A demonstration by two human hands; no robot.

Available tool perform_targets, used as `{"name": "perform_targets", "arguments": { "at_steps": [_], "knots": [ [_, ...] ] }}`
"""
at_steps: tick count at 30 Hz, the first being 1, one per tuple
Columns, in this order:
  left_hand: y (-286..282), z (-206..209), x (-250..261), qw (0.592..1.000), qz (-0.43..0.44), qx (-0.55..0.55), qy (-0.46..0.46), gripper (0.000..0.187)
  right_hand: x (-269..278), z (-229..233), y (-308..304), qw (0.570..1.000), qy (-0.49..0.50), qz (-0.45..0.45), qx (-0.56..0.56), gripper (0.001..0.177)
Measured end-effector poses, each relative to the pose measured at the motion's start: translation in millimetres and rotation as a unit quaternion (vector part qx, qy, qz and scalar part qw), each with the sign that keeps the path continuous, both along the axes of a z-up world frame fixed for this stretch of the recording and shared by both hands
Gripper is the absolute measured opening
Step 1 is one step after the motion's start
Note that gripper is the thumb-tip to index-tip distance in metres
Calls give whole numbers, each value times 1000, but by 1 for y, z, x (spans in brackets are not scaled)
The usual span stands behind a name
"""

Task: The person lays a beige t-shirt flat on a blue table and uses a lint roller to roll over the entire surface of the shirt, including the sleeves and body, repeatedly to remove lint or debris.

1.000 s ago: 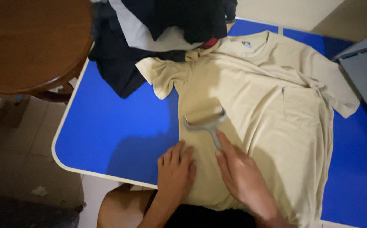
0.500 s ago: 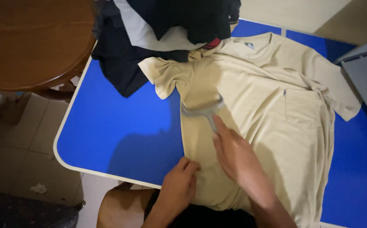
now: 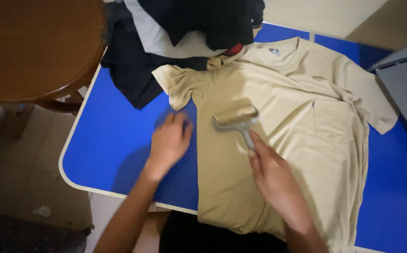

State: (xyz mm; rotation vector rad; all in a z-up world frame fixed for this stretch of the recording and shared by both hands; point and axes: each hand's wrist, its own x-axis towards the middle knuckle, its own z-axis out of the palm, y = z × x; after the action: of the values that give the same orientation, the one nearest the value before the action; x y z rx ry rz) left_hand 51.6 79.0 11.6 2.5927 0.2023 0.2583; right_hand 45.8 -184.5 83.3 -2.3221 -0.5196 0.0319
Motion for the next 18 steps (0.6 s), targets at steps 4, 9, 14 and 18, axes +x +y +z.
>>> {"name": "perform_targets", "arguments": {
  "at_steps": [4,9,14,18],
  "knots": [
    [2,-6,59,998,49,21,-37,39,25,-12,33,989,122,-39,-68,57],
    [9,-23,90,990,63,51,-114,40,12,0,16,992,102,-24,-71,56],
    [17,-47,108,992,78,51,-82,20,0,2,5,995,80,-25,-46,54],
    [26,-47,119,992,75,59,-86,21,24,-13,27,999,33,-10,-31,56]
  ]
}}
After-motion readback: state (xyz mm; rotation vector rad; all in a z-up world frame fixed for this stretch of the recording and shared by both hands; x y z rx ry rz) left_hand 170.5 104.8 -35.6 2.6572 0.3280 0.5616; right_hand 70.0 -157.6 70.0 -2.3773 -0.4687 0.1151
